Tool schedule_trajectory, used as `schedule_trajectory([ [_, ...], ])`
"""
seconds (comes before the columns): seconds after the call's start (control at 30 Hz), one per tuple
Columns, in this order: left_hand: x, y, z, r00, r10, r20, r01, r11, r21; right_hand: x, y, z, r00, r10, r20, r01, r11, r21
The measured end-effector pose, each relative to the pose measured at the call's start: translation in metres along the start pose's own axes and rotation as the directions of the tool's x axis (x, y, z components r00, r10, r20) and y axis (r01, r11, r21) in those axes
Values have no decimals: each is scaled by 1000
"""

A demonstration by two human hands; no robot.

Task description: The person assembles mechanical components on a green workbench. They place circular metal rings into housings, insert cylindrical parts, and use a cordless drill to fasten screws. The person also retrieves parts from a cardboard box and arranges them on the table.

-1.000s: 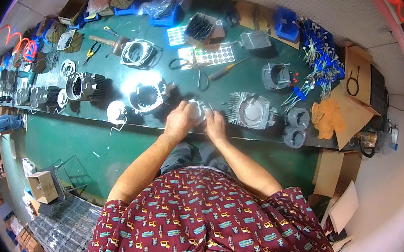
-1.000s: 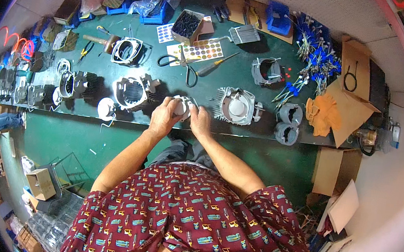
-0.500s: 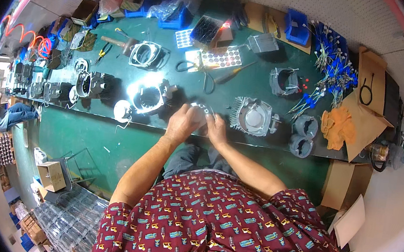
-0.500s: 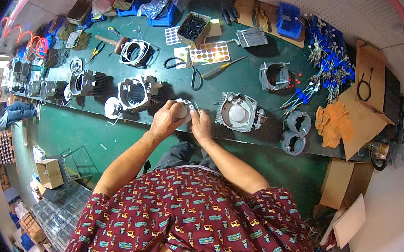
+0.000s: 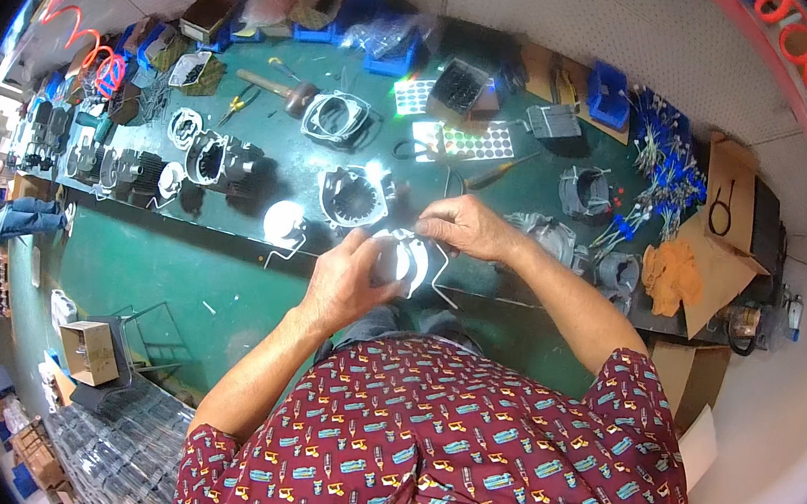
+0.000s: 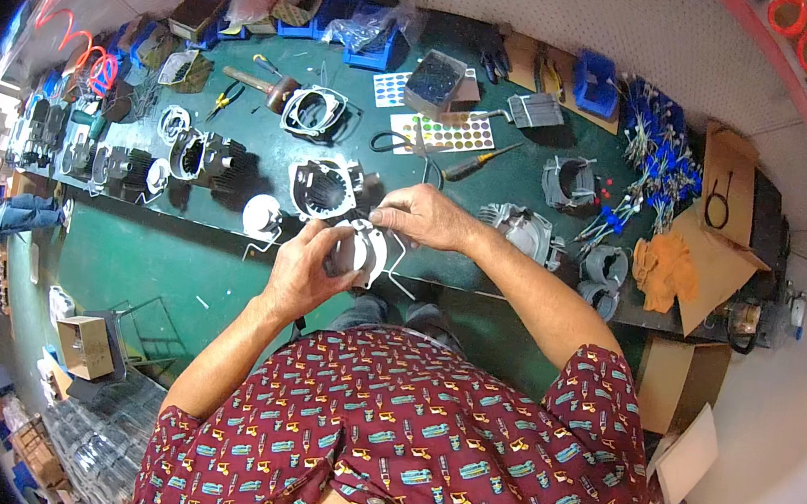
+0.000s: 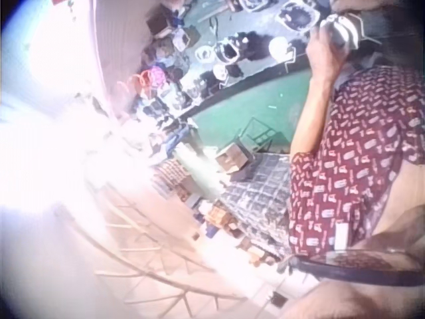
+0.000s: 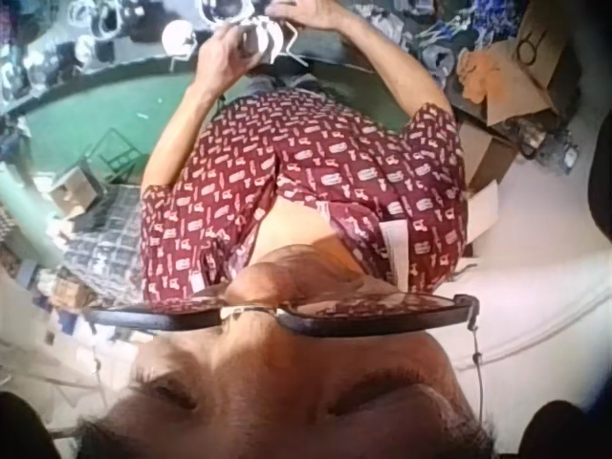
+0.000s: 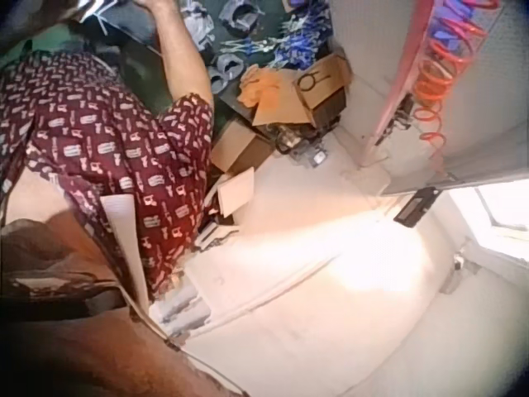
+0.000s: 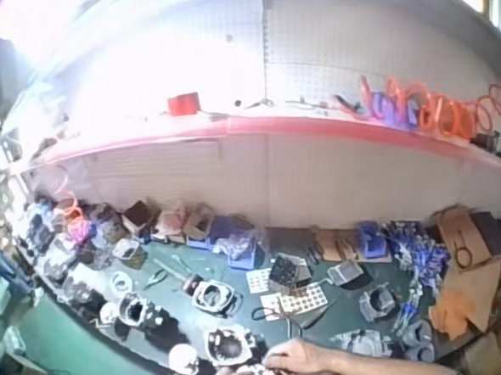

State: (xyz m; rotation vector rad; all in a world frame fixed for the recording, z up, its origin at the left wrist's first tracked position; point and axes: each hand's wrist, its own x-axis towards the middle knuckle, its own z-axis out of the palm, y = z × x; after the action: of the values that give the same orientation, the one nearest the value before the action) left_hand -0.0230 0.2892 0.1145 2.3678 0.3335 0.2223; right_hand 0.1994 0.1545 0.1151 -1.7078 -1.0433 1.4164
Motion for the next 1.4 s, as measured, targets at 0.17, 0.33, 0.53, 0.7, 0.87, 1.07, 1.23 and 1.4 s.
schedule_trajectory([
  [0.17,-10,-8,-36,996,44,-80,-46,999,-28,24,-35,16,966,-257,19,257,962,-96],
  [0.33,-23,-18,-55,997,37,-67,-34,998,53,62,-54,19,922,-376,90,382,849,-366],
  [0.53,-28,-24,-68,990,-71,-121,82,993,86,93,-81,16,915,-326,237,398,820,-412],
  [0.7,-34,-24,-76,889,-198,-413,160,979,-126,116,-45,-17,910,-405,-86,357,873,-332],
  [0.87,-6,-32,-56,765,-302,-569,162,945,-284,121,54,-8,912,-409,-14,380,860,-341],
  [1.07,15,-48,-22,802,-345,-488,279,938,-203,107,75,25,909,-323,-263,229,915,-331],
  [1.23,21,-60,-1,833,-349,-429,370,928,-37,103,76,6,927,-307,-216,317,949,8],
  [1.4,34,-66,10,880,-306,-363,377,915,143,132,34,-28,874,-404,-268,380,914,-140],
])
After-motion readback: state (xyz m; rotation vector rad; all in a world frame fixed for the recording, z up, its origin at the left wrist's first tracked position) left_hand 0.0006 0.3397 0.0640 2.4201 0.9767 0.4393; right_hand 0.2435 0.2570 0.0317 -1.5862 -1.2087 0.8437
